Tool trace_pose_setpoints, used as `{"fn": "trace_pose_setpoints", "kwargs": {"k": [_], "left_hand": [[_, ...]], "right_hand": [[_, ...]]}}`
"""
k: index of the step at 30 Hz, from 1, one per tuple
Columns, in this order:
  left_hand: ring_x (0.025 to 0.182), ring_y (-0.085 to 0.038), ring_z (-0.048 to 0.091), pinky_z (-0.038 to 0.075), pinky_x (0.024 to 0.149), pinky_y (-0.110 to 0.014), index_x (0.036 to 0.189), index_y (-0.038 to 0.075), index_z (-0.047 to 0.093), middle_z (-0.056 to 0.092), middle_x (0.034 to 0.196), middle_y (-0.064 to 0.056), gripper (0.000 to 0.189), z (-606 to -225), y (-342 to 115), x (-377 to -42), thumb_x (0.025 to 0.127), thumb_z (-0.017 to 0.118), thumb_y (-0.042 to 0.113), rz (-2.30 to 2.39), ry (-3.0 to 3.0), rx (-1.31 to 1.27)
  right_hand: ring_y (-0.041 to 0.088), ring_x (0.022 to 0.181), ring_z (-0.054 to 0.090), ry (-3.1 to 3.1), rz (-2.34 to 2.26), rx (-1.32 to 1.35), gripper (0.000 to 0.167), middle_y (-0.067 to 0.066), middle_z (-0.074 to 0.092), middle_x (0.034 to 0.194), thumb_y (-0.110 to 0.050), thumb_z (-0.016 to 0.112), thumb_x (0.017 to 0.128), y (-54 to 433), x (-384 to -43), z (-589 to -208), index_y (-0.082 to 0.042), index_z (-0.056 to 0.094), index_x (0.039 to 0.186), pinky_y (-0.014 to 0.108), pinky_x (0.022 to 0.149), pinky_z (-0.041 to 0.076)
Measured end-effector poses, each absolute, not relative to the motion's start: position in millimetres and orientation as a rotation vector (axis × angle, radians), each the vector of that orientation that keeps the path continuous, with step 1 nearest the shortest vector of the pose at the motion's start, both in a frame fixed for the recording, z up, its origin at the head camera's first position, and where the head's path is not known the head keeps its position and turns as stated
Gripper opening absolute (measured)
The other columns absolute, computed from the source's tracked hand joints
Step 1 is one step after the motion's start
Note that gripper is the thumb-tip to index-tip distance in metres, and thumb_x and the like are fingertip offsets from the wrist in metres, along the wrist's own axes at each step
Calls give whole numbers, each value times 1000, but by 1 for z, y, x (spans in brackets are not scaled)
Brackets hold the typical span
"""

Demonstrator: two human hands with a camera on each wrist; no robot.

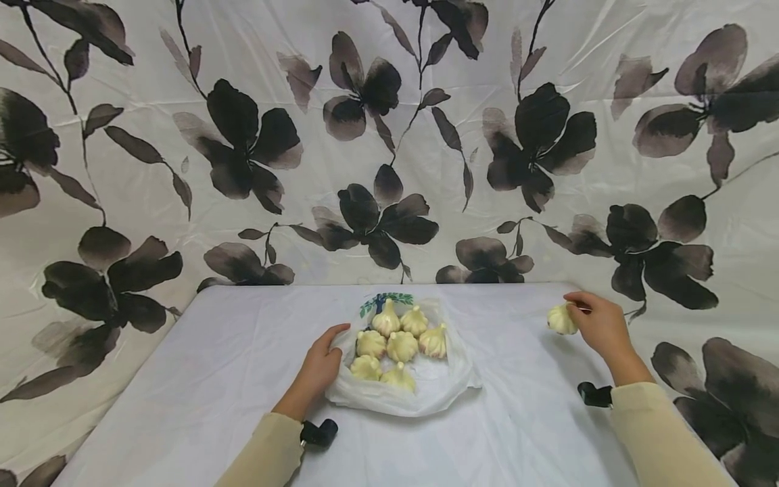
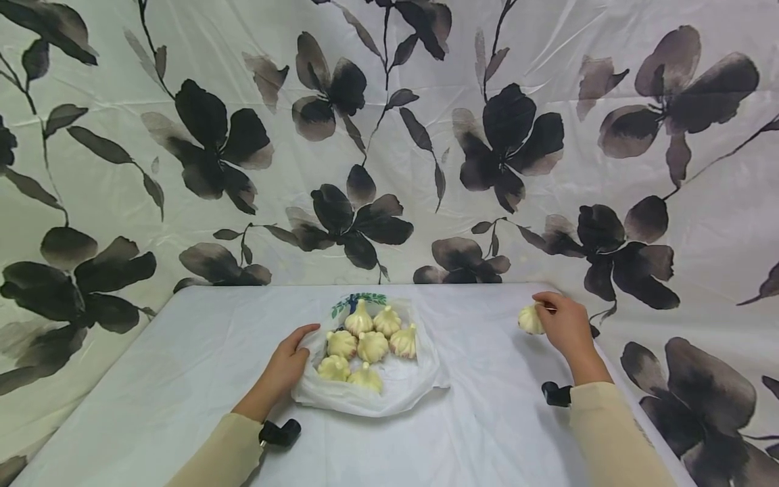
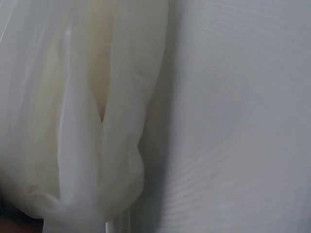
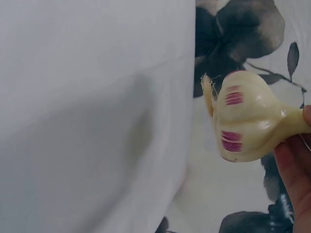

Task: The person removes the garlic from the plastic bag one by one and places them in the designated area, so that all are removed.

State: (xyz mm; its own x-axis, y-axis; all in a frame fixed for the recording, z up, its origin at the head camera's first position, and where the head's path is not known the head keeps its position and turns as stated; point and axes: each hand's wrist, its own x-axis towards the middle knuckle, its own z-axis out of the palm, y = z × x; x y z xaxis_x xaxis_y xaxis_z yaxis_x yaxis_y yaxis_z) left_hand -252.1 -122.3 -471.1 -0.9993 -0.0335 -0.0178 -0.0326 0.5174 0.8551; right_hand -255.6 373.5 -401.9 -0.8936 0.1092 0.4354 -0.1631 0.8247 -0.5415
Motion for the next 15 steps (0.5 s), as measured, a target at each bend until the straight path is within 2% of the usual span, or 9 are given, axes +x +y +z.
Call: {"fn": "trace_pose_setpoints", "kwargs": {"k": [15], "left_hand": [[147, -37, 25, 23, 116, -60, 145, 24, 43, 34, 157, -11, 57, -470, -120, -246, 93, 36, 5, -1558, -2756, 54]], "right_hand": [[44, 108, 59, -2603, 799, -143, 28, 27, 65, 115, -11, 52, 95, 393, -256, -411, 2, 65, 117, 51, 81, 51]]}}
